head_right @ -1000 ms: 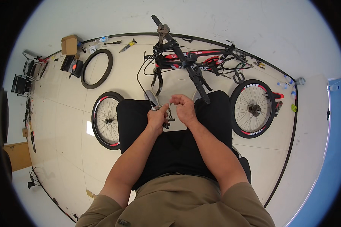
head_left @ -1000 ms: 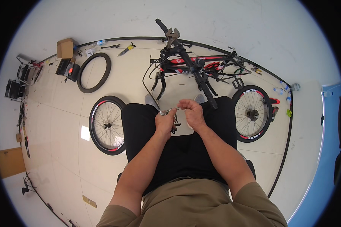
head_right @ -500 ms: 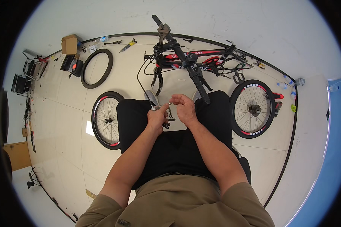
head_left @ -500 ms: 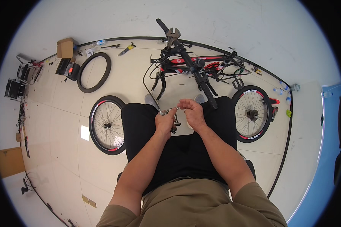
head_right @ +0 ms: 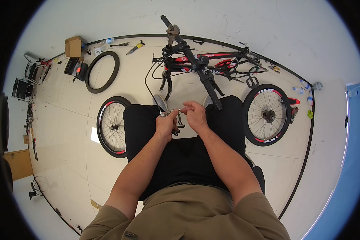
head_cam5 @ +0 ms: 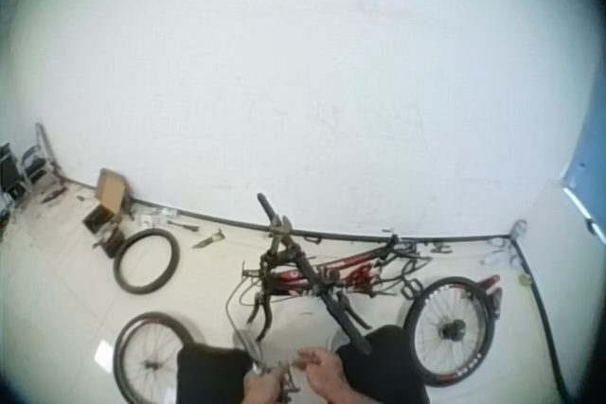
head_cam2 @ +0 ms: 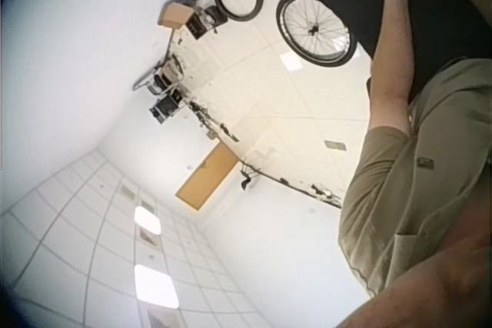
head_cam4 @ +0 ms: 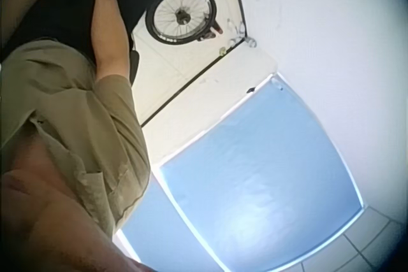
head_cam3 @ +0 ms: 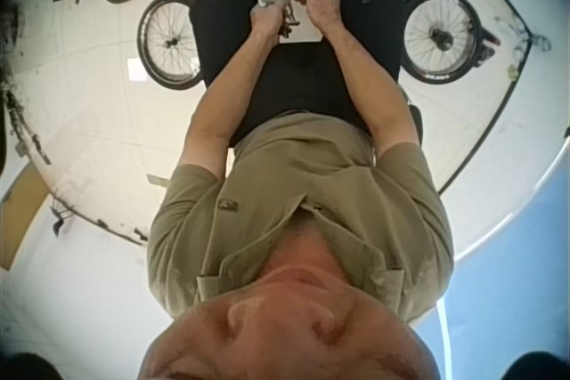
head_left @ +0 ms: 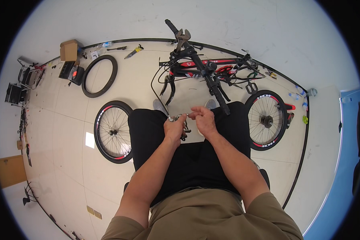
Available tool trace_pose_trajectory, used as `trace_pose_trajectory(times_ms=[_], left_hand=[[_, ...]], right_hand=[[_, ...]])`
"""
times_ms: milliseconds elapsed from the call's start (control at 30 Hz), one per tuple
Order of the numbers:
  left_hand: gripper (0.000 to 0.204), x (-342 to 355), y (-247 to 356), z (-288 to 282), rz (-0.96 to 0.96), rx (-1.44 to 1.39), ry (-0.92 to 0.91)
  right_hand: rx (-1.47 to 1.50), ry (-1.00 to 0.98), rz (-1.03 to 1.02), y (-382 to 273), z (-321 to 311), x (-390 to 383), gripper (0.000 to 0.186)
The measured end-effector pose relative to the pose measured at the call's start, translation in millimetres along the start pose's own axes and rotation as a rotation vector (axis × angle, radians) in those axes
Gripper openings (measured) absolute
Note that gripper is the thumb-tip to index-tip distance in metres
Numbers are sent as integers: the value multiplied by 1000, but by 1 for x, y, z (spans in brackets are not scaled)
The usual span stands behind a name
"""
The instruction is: The person sits on a chair and manipulates a bicycle derailleur with both hands, adjusting small components and wires. They then reach for a green utility knife from the bicycle handlebar area.
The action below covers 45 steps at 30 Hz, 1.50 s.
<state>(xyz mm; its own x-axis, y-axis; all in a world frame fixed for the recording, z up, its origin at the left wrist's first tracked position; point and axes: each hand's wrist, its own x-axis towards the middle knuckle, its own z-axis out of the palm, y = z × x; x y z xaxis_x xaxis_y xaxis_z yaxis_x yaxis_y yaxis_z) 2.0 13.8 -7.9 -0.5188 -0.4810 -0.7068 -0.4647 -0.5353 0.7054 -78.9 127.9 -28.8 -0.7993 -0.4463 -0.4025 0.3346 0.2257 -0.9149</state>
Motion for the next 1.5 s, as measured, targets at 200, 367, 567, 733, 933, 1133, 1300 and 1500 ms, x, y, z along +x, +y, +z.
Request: trace_pose_trajectory(times_ms=[200,367,567,733,933,1133,1300,1500], left_hand=[[27,1,-1,1,-1,1,0],[28,0,0,0,-2,-9,-2],[28,-1,1,0,-2,-17,-12],[29,0,0,1,6,-37,-13],[29,1,-1,1,13,-6,-1],[27,5,-3,-1,17,2,-9],[30,-1,2,1,-1,9,8],[28,0,1,0,3,20,-4]], right_hand=[[66,-1,-126,1,1,0,48],[50,-10,-71,0,1,-1,49],[45,0,-84,3,1,1,48],[104,-51,-81,-7,1,-3,48],[158,-81,-175,0,0,0,47],[91,-58,-152,-1,0,3,47],[134,-58,-132,-6,0,0,49],[144,-78,-95,-7,-1,-1,50]])
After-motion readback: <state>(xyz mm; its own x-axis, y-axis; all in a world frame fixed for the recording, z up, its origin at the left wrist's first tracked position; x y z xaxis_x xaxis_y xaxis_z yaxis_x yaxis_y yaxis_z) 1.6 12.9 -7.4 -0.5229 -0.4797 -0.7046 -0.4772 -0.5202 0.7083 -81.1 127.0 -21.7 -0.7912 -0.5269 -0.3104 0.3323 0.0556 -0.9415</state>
